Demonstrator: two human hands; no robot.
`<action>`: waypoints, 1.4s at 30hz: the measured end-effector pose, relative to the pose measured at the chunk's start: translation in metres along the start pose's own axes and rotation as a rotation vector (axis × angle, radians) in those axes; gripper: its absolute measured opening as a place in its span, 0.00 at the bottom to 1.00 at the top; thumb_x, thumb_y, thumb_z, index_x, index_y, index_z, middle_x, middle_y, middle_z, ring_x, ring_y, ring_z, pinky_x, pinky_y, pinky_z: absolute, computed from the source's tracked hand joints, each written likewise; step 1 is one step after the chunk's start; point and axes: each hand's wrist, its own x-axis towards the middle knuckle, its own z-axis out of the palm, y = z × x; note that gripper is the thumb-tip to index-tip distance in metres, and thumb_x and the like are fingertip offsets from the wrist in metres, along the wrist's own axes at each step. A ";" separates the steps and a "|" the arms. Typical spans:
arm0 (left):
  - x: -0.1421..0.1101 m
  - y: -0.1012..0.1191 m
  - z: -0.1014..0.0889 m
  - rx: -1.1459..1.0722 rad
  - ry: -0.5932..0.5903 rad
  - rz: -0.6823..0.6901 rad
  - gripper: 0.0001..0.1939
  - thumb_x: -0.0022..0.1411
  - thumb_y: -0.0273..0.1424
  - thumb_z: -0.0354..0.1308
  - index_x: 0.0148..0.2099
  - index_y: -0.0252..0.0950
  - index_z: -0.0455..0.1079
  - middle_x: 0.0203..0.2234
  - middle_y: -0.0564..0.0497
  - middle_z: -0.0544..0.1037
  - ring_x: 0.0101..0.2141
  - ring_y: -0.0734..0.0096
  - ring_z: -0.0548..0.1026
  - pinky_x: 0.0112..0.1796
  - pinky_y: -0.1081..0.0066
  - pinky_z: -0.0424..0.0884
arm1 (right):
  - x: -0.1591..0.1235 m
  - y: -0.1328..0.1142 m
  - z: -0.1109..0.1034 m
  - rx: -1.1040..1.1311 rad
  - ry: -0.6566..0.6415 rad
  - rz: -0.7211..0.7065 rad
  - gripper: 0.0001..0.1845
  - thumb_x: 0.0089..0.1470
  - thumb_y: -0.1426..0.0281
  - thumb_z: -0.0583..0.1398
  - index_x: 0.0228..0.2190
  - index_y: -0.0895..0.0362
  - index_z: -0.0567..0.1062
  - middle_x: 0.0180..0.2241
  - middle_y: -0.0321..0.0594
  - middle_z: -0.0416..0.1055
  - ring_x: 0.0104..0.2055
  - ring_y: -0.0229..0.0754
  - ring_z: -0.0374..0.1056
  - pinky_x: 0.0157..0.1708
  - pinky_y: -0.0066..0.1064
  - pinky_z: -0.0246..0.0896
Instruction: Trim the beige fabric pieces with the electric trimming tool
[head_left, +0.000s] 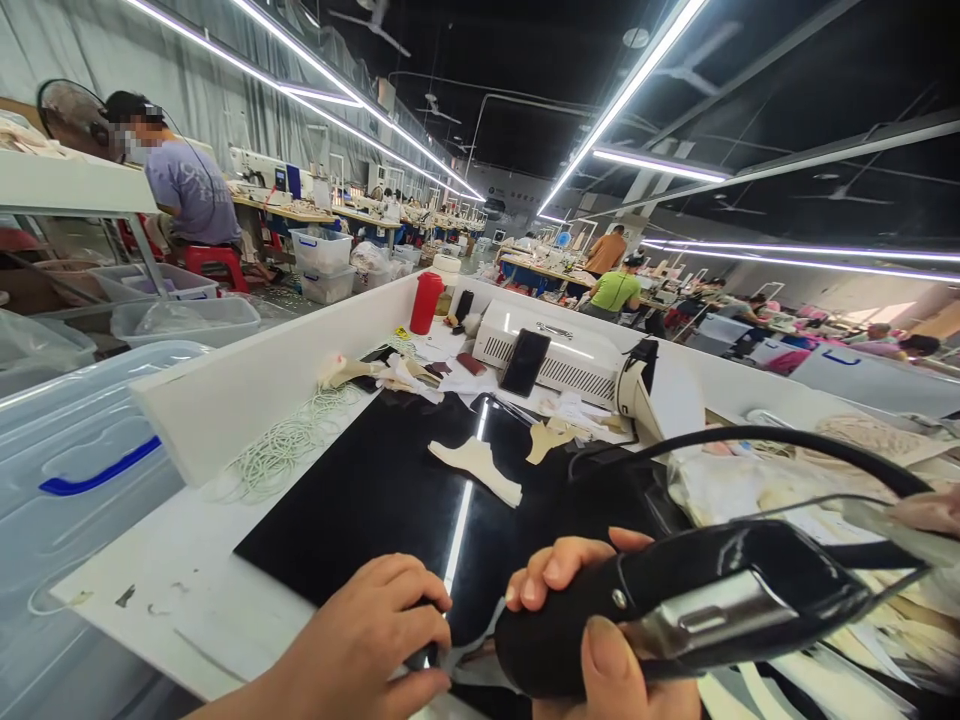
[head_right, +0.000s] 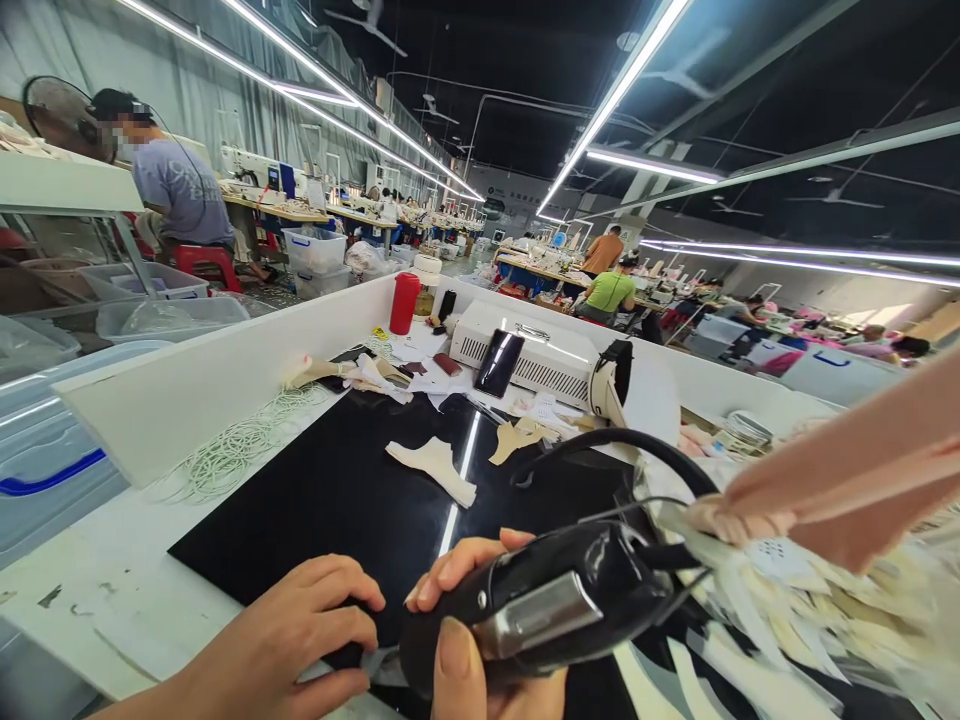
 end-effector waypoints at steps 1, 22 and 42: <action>0.000 0.000 0.000 0.003 -0.001 0.006 0.11 0.59 0.26 0.74 0.38 0.41 0.74 0.44 0.57 0.80 0.47 0.68 0.77 0.51 0.73 0.71 | 0.000 0.000 0.000 -0.004 -0.002 -0.006 0.20 0.60 0.57 0.67 0.50 0.46 0.69 0.31 0.30 0.69 0.29 0.38 0.67 0.29 0.33 0.68; -0.013 0.001 -0.011 0.214 0.069 0.171 0.02 0.73 0.30 0.61 0.45 0.41 0.76 0.42 0.53 0.81 0.43 0.70 0.79 0.55 0.68 0.74 | -0.004 0.006 0.000 -0.005 0.008 -0.035 0.21 0.60 0.57 0.68 0.50 0.47 0.69 0.31 0.30 0.69 0.28 0.38 0.67 0.28 0.32 0.67; -0.030 -0.002 0.012 0.268 0.257 0.232 0.08 0.75 0.30 0.57 0.44 0.43 0.78 0.40 0.56 0.81 0.42 0.72 0.77 0.64 0.66 0.62 | -0.005 0.005 0.005 0.059 -0.006 0.001 0.21 0.59 0.59 0.69 0.50 0.47 0.70 0.31 0.30 0.71 0.29 0.37 0.67 0.29 0.30 0.69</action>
